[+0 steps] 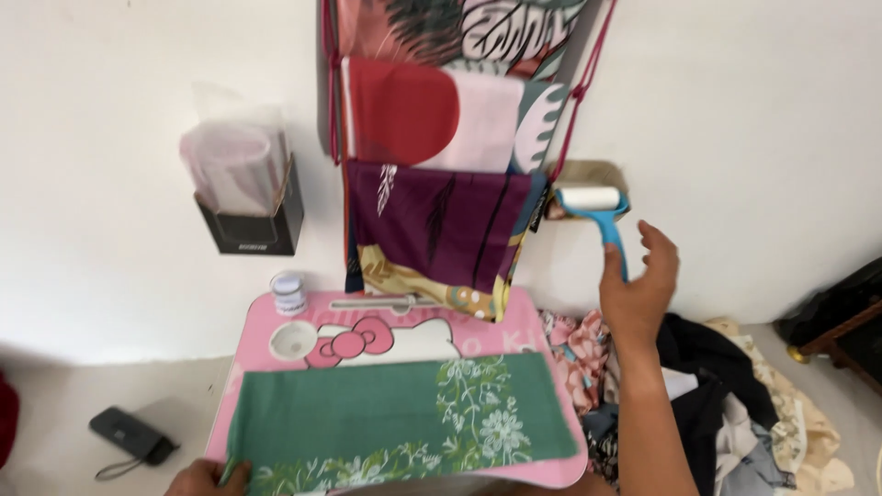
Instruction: The person cleans a green cloth with a lint roller, folds it, and then places it into a clear plastic bag.
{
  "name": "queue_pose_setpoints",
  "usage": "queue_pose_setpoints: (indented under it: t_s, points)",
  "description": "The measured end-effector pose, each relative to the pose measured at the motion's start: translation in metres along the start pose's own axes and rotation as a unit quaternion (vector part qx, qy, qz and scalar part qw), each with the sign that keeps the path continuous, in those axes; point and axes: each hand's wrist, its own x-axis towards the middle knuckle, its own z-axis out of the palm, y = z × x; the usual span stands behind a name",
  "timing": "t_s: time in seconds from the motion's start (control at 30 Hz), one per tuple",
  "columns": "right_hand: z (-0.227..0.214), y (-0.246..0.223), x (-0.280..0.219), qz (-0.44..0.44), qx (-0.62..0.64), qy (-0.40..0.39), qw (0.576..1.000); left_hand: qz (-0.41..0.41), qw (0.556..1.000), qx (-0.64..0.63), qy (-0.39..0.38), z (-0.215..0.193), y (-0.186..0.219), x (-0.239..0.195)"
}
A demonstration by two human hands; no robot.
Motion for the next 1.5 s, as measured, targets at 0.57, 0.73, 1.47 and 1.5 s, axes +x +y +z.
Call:
queue_pose_setpoints:
  t_s: [0.57,0.73,1.47,1.5]
  points:
    - [0.128,-0.155,-0.275,0.252,0.323,-0.382,0.829,-0.112,0.819,-0.562,0.007,-0.092,0.047,-0.094]
    - [0.146,-0.166,-0.284,0.252,0.29,-0.383,0.84,-0.107,0.723,-0.682,0.009,-0.1,0.053,-0.092]
    - [0.073,-0.026,-0.187,0.611,0.509,-0.173,0.581,0.507,0.815,-0.278,0.037,-0.111,0.347,-0.255]
    - [0.073,-0.009,-0.193,0.609,0.496,-0.178,0.593,0.535,0.803,-0.263,0.01,-0.102,0.343,-0.26]
